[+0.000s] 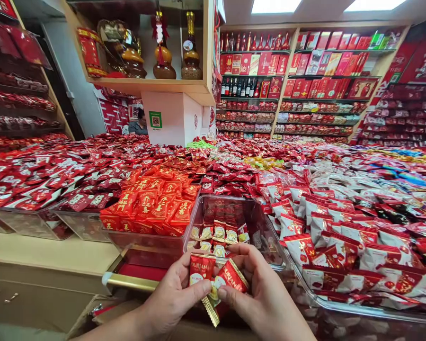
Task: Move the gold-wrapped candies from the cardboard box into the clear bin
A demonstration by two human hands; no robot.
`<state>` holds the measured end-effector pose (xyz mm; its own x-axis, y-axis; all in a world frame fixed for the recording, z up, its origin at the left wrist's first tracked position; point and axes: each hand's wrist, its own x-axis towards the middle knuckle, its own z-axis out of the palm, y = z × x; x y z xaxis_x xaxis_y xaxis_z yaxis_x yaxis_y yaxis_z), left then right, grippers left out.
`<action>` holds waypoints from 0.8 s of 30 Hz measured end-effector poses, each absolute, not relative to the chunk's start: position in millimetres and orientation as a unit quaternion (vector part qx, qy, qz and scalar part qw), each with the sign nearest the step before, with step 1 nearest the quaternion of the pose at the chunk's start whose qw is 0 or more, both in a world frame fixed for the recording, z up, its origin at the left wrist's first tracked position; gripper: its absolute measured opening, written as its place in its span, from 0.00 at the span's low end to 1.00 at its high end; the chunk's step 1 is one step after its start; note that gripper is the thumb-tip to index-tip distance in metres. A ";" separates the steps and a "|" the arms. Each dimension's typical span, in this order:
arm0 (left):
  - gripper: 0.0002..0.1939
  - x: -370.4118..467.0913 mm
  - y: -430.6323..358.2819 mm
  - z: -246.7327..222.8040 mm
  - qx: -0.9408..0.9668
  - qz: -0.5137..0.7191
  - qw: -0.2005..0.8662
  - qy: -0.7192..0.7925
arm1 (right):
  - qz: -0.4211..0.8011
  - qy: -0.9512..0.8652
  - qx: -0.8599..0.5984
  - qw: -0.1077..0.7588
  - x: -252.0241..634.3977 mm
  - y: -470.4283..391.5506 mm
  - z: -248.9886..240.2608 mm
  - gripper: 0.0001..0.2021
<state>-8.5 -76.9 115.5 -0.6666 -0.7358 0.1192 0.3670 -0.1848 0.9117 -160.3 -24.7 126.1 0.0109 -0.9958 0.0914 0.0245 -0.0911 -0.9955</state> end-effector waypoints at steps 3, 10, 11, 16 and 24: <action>0.17 -7.9 -75.3 114.3 0.170 -0.771 0.338 -0.512 | -0.516 0.490 -0.527 0.464 -160.3 -20.2 127.2 0.14; 0.22 -4.6 -77.5 116.8 0.111 -0.843 0.307 -0.427 | -0.484 0.446 -0.521 0.543 -159.9 -12.4 135.5 0.25; 0.22 -4.4 -77.9 115.5 0.117 -0.839 0.308 -0.432 | -0.484 0.456 -0.516 0.540 -159.6 -12.4 136.4 0.22; 0.22 -6.0 -75.5 106.9 0.159 -0.813 0.293 -0.478 | -0.487 0.425 -0.473 0.598 -155.5 -15.4 133.8 0.16; 0.21 -10.5 -70.0 112.8 0.214 -0.774 0.275 -0.529 | -0.534 0.514 -0.445 0.503 -153.1 -25.7 122.2 0.16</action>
<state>-10.5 -70.0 112.8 -0.7575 -0.6516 -0.0404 0.1990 -0.2894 0.9363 -153.1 -25.7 122.2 -0.0978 -0.9943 -0.0418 0.0789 0.0341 -0.9963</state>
